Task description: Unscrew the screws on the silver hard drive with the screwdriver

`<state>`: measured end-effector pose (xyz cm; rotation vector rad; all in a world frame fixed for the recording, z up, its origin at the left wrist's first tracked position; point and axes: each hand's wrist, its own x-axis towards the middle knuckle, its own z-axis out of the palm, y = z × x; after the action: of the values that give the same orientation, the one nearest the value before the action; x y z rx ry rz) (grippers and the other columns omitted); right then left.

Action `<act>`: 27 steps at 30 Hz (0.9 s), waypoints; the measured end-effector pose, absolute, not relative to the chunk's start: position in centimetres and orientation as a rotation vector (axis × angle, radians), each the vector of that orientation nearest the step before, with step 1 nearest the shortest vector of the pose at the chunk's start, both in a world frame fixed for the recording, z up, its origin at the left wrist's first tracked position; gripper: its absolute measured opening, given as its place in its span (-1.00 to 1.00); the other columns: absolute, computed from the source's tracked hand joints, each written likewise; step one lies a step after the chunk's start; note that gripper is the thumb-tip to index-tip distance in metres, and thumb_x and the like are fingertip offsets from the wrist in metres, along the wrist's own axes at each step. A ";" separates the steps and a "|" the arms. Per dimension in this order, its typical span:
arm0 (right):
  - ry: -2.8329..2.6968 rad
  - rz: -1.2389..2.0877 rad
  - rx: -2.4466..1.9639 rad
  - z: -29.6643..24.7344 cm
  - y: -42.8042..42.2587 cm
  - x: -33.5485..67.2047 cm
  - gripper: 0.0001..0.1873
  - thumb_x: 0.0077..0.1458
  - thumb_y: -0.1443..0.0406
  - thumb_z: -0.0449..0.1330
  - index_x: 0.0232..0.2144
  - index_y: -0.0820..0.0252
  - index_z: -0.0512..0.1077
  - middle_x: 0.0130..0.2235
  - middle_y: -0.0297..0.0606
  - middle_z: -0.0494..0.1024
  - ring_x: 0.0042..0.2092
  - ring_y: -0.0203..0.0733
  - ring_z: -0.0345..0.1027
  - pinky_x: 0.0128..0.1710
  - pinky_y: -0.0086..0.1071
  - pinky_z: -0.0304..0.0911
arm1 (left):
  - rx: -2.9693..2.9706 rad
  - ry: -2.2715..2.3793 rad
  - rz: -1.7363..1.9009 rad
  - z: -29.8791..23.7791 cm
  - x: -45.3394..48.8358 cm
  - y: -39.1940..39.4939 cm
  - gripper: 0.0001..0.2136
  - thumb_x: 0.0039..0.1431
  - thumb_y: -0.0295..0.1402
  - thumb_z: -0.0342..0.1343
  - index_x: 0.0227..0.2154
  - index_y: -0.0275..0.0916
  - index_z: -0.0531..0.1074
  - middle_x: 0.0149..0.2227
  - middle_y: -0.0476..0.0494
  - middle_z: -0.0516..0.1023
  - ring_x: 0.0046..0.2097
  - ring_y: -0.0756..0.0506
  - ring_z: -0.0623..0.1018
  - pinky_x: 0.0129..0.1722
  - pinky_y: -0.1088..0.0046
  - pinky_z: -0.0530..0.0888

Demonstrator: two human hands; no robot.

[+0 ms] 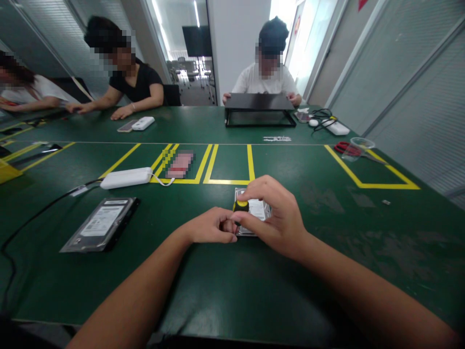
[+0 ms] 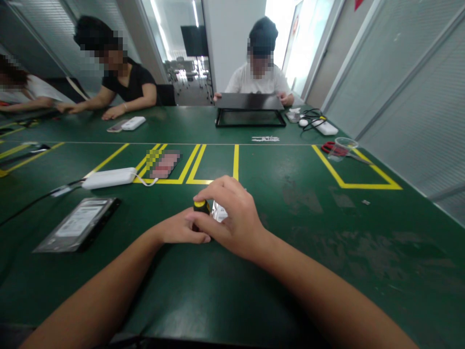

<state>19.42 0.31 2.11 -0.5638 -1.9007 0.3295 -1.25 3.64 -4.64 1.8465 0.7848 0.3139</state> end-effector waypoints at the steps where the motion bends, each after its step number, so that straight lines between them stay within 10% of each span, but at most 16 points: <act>1: -1.906 0.327 -0.566 2.1 0.3 19.5 -0.83 0.09 0.32 0.34 -0.24 0.15 0.45 -0.28 -0.26 0.53 -0.22 -0.21 0.40 -0.22 -0.29 0.33 | 1.852 0.783 0.311 -4.6 -1.2 3.6 -0.86 0.04 -0.36 0.27 -0.38 -0.29 0.45 -0.48 0.03 0.46 -0.41 0.00 0.46 -0.39 0.51 0.39; 27: -1.982 0.358 -0.560 2.4 0.1 19.6 -0.78 0.13 0.42 0.17 -0.16 0.14 0.46 -0.18 -0.24 0.59 -0.11 -0.19 0.46 -0.07 -0.20 0.35 | 1.819 0.761 0.299 -5.6 -1.2 3.9 -0.85 0.03 -0.40 0.23 -0.32 -0.30 0.43 -0.42 0.01 0.48 -0.39 0.00 0.45 -0.36 0.49 0.39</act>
<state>19.58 0.07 2.41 -0.5599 -1.9822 0.3581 -1.24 3.85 -5.56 1.8188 0.7610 0.2993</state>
